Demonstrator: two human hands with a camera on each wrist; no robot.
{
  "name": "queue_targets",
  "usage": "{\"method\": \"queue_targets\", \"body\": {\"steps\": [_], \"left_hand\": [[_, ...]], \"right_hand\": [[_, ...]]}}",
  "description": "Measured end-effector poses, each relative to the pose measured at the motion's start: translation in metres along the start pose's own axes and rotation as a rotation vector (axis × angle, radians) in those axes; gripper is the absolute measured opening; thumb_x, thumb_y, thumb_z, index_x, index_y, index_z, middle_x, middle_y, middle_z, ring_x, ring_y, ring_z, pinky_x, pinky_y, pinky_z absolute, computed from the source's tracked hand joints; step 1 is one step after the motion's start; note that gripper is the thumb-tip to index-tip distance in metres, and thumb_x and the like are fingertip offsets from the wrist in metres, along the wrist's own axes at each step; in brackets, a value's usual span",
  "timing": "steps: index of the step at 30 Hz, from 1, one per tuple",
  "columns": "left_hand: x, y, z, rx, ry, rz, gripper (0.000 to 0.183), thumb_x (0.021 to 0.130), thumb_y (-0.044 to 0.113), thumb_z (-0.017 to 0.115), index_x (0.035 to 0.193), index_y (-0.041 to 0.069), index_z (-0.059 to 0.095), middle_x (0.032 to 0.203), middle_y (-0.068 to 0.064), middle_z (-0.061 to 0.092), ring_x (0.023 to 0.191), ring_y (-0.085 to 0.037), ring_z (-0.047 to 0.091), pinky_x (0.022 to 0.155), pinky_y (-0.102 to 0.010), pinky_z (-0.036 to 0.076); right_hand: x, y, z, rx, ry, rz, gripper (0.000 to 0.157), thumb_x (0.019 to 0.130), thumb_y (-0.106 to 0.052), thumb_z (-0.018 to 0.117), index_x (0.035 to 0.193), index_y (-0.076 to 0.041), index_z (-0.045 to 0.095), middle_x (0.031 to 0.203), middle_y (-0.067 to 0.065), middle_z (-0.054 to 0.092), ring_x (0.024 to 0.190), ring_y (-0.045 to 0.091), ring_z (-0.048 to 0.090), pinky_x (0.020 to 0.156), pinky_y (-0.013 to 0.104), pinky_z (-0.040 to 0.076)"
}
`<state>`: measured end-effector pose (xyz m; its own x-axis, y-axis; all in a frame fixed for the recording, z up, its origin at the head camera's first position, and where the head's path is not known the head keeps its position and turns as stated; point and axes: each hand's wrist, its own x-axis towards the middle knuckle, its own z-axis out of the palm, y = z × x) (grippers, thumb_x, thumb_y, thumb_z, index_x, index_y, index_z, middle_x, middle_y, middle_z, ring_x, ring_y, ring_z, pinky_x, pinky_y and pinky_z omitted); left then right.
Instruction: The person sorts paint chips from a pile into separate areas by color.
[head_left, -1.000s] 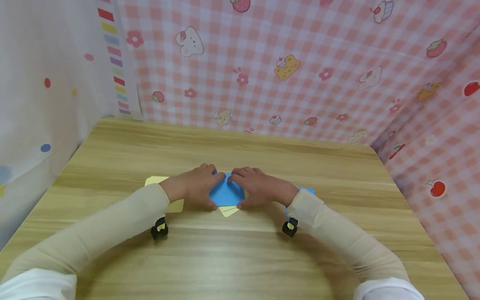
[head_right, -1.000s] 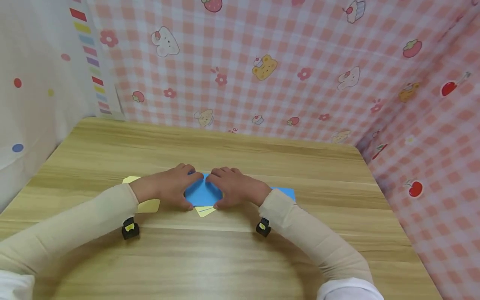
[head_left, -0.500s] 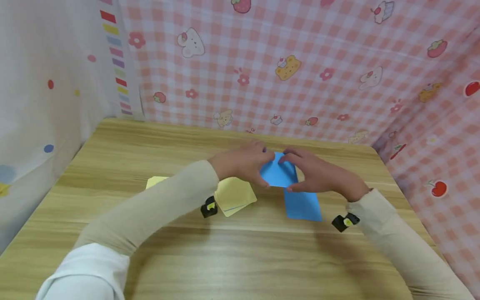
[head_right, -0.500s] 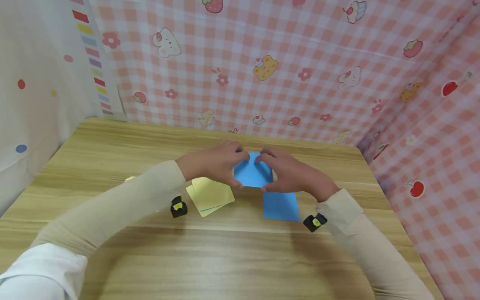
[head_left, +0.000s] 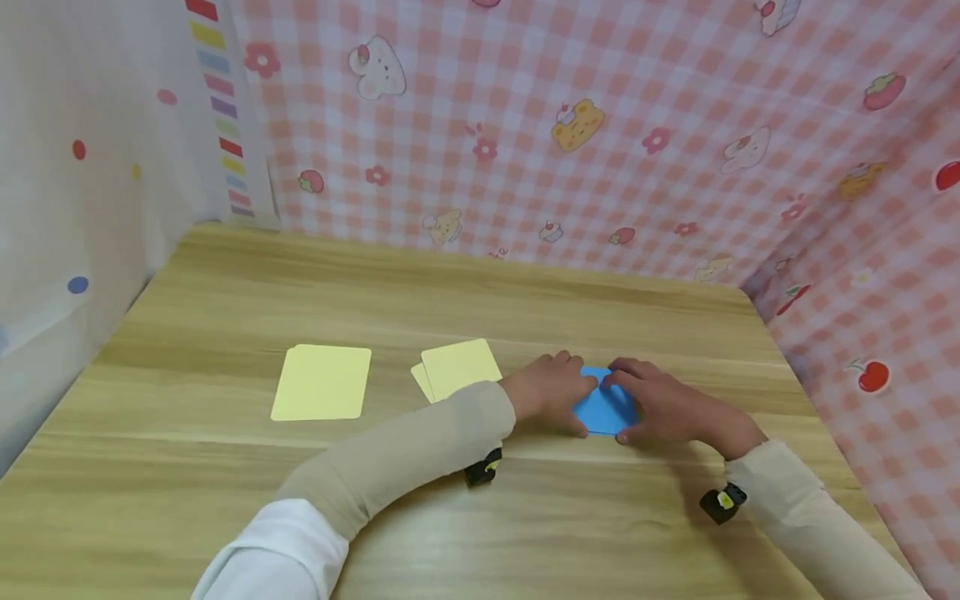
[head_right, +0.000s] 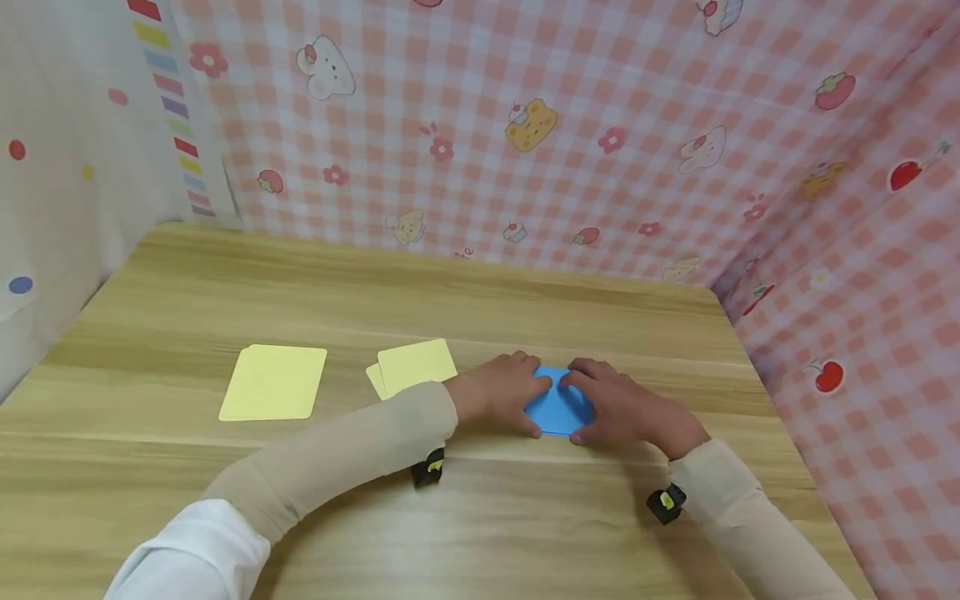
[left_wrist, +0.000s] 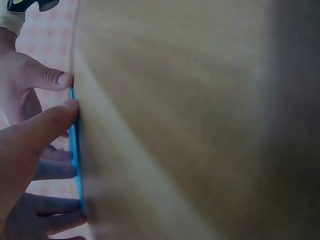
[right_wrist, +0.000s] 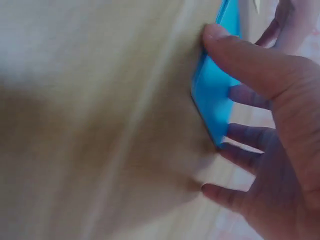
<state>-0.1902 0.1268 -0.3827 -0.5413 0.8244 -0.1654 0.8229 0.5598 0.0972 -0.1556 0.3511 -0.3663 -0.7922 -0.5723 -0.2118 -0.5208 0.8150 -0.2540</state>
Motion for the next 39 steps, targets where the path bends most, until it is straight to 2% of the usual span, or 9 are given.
{"method": "queue_targets", "body": {"steps": [3,7,12,16,22,25,29,34,39], "left_hand": [[-0.006,-0.005,-0.005,-0.011,-0.008,0.015,0.072,0.09,0.065,0.063,0.144,0.017,0.056,0.142,-0.01,0.053,0.13,-0.026,0.048,0.109,-0.041,0.04],[-0.026,-0.023,-0.028,-0.063,-0.017,0.025,0.072,0.093,0.062,0.062,0.143,0.012,0.056,0.142,-0.01,0.056,0.134,-0.028,0.048,0.111,-0.041,0.039],[-0.072,-0.059,-0.064,-0.112,-0.039,-0.04,0.075,0.095,0.058,0.062,0.146,0.005,0.051,0.14,-0.014,0.057,0.128,-0.03,0.054,0.108,-0.042,0.042],[-0.109,-0.081,-0.074,-0.137,-0.075,-0.11,0.079,0.095,0.055,0.064,0.149,0.001,0.046,0.145,-0.018,0.053,0.133,-0.032,0.051,0.111,-0.043,0.04],[-0.142,-0.099,-0.045,-0.199,-0.104,-0.217,0.082,0.09,0.05,0.073,0.147,-0.001,0.047,0.142,-0.021,0.055,0.13,-0.035,0.053,0.108,-0.047,0.043],[-0.145,-0.1,-0.022,-0.215,-0.129,-0.214,0.085,0.087,0.051,0.075,0.147,-0.001,0.046,0.141,-0.024,0.053,0.128,-0.038,0.053,0.105,-0.05,0.045],[-0.141,-0.096,0.0,-0.192,-0.097,-0.204,0.085,0.084,0.051,0.078,0.147,0.003,0.047,0.143,-0.025,0.049,0.129,-0.039,0.049,0.102,-0.052,0.047],[-0.14,-0.101,0.0,-0.133,-0.032,-0.186,0.081,0.082,0.045,0.081,0.145,0.008,0.048,0.132,-0.019,0.055,0.118,-0.034,0.053,0.094,-0.049,0.051],[-0.139,-0.104,-0.001,-0.126,-0.028,-0.139,0.076,0.08,0.041,0.082,0.14,0.007,0.051,0.125,-0.019,0.058,0.111,-0.034,0.054,0.093,-0.048,0.051]], "right_hand": [[0.006,-0.003,-0.004,-0.004,-0.001,-0.019,0.063,0.081,-0.04,0.085,0.13,-0.012,0.055,0.147,0.025,0.042,0.13,0.05,0.041,0.097,0.068,0.041],[0.021,-0.019,-0.026,-0.006,-0.01,-0.056,0.066,0.084,-0.038,0.083,0.134,-0.008,0.052,0.15,0.026,0.039,0.135,0.05,0.036,0.098,0.073,0.036],[0.057,-0.049,-0.052,-0.034,-0.006,-0.14,0.074,0.085,-0.037,0.083,0.141,-0.006,0.046,0.155,0.023,0.034,0.142,0.046,0.03,0.107,0.068,0.031],[0.088,-0.076,-0.054,-0.053,-0.023,-0.202,0.078,0.083,-0.036,0.084,0.144,-0.006,0.045,0.157,0.021,0.033,0.145,0.043,0.029,0.111,0.065,0.029],[0.124,-0.101,-0.027,-0.146,-0.064,-0.243,0.083,0.082,-0.04,0.085,0.146,-0.008,0.043,0.158,0.019,0.034,0.146,0.04,0.029,0.111,0.064,0.03],[0.134,-0.107,-0.011,-0.162,-0.096,-0.266,0.082,0.083,-0.043,0.083,0.145,-0.009,0.041,0.158,0.018,0.034,0.146,0.04,0.03,0.109,0.064,0.032],[0.137,-0.106,0.002,-0.114,-0.121,-0.268,0.077,0.083,-0.037,0.081,0.143,-0.008,0.042,0.156,0.018,0.035,0.144,0.039,0.033,0.109,0.063,0.032],[0.136,-0.103,0.006,-0.115,-0.079,-0.281,0.071,0.085,-0.036,0.078,0.14,-0.008,0.043,0.149,0.014,0.039,0.135,0.037,0.039,0.105,0.058,0.037],[0.134,-0.104,0.008,-0.126,-0.046,-0.287,0.067,0.086,-0.036,0.078,0.138,-0.008,0.045,0.141,0.011,0.045,0.127,0.034,0.042,0.101,0.053,0.039]]}}
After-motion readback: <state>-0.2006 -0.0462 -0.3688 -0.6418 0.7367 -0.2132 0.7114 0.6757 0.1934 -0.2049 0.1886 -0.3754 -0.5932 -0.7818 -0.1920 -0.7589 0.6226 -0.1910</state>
